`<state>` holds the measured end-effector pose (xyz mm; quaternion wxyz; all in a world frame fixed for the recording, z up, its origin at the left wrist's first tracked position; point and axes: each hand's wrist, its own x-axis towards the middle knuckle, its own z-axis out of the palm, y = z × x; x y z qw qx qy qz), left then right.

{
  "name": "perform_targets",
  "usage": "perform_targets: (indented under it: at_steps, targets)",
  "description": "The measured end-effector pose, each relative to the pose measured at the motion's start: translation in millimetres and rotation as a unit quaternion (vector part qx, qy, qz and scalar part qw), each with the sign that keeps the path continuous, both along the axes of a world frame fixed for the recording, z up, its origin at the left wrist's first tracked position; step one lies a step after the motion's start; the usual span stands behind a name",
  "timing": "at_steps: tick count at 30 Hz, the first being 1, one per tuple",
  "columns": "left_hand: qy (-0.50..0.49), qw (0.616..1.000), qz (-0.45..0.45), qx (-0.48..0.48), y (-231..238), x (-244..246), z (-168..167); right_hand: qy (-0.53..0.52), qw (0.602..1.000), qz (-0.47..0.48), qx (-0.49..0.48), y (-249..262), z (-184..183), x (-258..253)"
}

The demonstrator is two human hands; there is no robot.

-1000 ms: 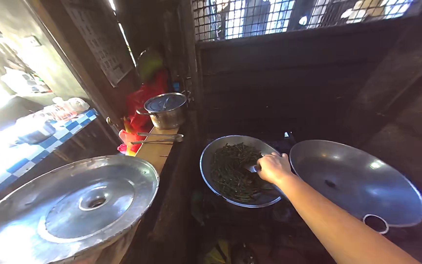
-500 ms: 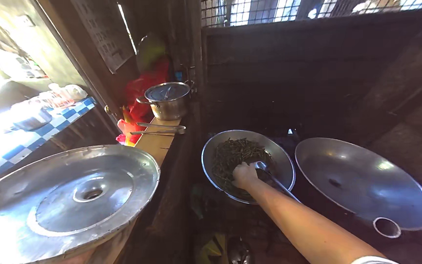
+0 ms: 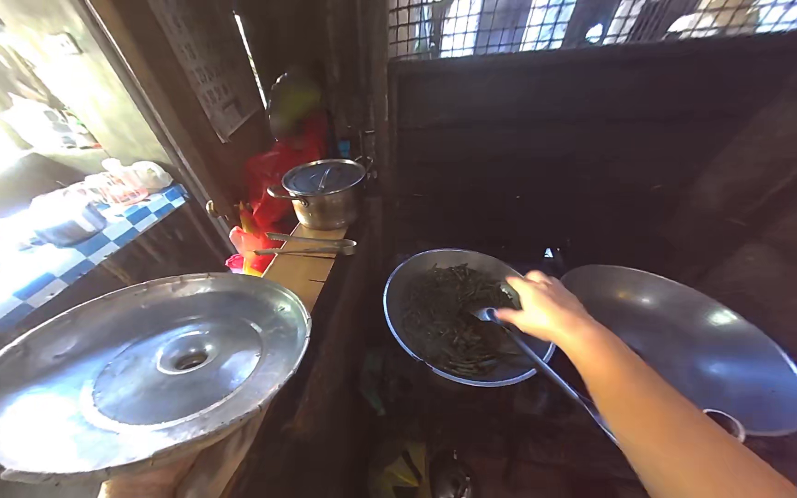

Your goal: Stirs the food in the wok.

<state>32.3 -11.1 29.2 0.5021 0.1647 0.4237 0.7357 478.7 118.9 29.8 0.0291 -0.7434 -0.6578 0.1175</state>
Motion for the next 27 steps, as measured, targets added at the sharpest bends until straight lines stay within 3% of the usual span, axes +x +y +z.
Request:
perform_targets:
  at_steps: [2,5,8,14,18,22,27]
  targets:
    - [0.018,1.0,-0.001,0.01,-2.3,2.9,1.2,-0.026,0.996,-0.014,-0.084,-63.6,0.9,18.5]
    - [-0.008,0.999,0.012,0.031,-1.1,-0.3,0.0,-0.046,0.975,-0.068,-0.208,-128.9,-39.8,26.9]
    - [-0.012,0.999,0.027,0.033,2.8,-7.1,-8.6,-0.069,0.977,-0.074,-0.186,-148.1,-66.4,35.2]
    - [0.015,0.998,-0.005,0.055,3.9,-14.0,-14.4,-0.057,0.988,-0.059,-0.128,-154.4,35.2,43.3]
    - [-0.038,0.997,-0.016,0.06,18.8,-31.6,-31.1,0.004,0.997,-0.071,-0.042,-107.5,19.8,21.4]
    - [0.011,0.996,-0.037,0.083,10.2,-30.2,-29.1,0.003,0.996,-0.029,-0.081,-77.1,-18.1,2.1]
    - [-0.028,0.997,-0.01,0.067,9.7,-22.9,-23.0,-0.07,0.993,0.006,-0.1,-114.0,46.0,33.6]
